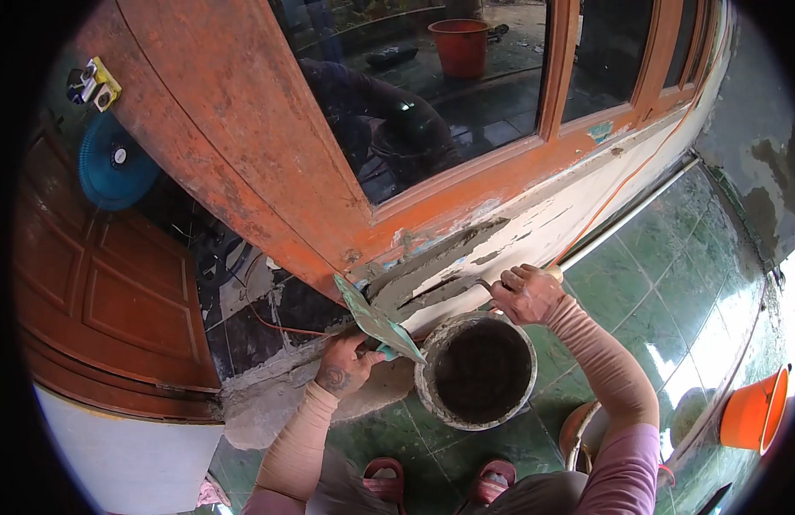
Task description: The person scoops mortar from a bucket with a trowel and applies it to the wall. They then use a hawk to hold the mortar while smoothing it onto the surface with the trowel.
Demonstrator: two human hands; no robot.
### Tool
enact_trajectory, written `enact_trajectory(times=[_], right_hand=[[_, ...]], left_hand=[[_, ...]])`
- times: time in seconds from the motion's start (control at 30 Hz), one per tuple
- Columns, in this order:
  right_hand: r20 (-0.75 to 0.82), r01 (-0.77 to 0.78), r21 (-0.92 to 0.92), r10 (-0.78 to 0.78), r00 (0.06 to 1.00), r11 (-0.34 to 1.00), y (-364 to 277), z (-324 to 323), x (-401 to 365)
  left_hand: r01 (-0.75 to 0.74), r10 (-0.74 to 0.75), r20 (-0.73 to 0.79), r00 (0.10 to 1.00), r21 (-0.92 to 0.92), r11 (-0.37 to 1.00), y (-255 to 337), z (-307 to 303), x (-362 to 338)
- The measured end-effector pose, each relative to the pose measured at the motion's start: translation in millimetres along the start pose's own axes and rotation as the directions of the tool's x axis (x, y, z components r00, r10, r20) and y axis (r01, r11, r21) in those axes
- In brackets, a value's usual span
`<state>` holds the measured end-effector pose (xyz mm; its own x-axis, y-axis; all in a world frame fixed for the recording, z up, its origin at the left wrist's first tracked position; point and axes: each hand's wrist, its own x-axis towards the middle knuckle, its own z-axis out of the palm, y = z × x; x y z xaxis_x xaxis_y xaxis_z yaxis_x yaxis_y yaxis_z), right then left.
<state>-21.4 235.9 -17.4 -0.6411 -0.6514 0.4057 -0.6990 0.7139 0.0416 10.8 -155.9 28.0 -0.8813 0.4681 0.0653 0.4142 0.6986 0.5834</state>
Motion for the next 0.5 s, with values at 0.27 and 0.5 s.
enact_trajectory(times=[0.27,0.5], right_hand=[[-0.054,0.024,-0.024,-0.025,0.998,0.999,5.1,-16.7,10.4],[-0.063,0.023,0.001,-0.023,0.998,1.000,5.9,-18.5,10.4]], left_hand=[[-0.042,0.039,-0.064,0.997,-0.049,0.998,-6.3,5.4,0.0],[-0.011,0.010,-0.014,1.000,-0.071,0.997,-7.4,3.9,1.5]])
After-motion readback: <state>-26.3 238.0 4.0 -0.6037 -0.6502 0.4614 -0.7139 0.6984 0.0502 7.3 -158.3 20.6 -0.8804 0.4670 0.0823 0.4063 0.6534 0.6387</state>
